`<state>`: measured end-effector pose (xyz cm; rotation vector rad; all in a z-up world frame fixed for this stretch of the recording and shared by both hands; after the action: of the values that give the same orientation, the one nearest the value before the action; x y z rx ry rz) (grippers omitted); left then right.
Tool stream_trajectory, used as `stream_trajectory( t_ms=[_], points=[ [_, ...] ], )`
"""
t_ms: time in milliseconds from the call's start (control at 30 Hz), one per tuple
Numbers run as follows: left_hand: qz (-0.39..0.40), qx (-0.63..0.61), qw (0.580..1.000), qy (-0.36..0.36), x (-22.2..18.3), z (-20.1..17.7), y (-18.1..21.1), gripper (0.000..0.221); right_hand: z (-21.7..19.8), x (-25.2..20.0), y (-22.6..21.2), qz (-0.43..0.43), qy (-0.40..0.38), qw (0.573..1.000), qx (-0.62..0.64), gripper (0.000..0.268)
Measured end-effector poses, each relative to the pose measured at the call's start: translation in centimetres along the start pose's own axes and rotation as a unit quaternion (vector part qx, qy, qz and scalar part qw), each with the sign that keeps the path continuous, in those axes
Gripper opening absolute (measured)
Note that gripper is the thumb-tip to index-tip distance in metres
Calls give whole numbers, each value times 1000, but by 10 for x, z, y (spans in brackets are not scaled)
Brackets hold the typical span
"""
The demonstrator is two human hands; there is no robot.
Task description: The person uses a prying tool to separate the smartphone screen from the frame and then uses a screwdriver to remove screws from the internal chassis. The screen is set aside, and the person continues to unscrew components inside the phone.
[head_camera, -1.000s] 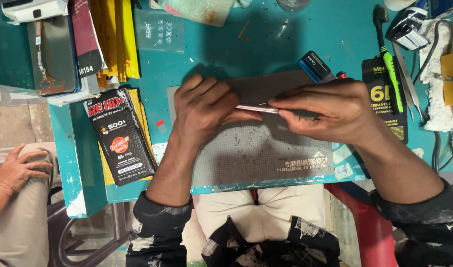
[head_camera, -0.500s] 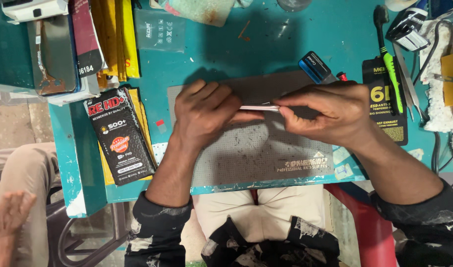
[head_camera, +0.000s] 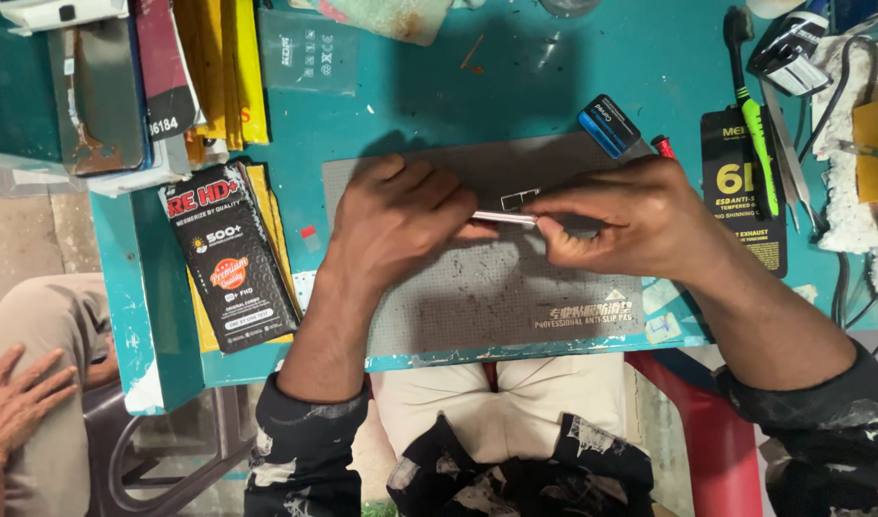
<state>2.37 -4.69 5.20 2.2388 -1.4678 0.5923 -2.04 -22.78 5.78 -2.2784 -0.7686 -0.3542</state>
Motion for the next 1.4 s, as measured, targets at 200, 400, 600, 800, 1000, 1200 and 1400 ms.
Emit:
stream_trajectory(
  t_ms=[200, 400, 600, 800, 1000, 1200, 1400],
  points=[
    [15, 5, 1000, -26, -3, 3, 2, 36, 7, 3, -6, -17, -40, 999, 16, 13],
    [10, 8, 1000, -20, -10, -2, 8, 32, 12, 5, -16, -12, -55, 998, 13, 14],
    [5, -7, 1000, -29, -21, -7, 16, 30, 16, 5, -34, 33, -67, 997, -27, 11],
    [19, 8, 1000, -2, -24, -6, 17, 33, 15, 18, -43, 27, -140, 988, -60, 4],
    [28, 0, 999, 31, -28, -6, 16, 32, 23, 28, -48, 128, -258, 951, -108, 10],
    [19, 6, 1000, 24, -30, 0, 14, 34, 27, 38, -51, 190, -308, 921, -141, 12],
    [-2, 2, 1000, 10, -31, 0, 11, 42, 37, 50, -56, 139, -320, 913, -213, 9]
  ],
)
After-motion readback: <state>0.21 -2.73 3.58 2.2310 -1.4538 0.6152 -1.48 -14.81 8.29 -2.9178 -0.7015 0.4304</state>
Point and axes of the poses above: each hand's wrist, its own x-axis towards the middle knuckle, its own z-axis out of the palm, y = z × x, the point moved 7 cm from there along x, towards the middle knuckle
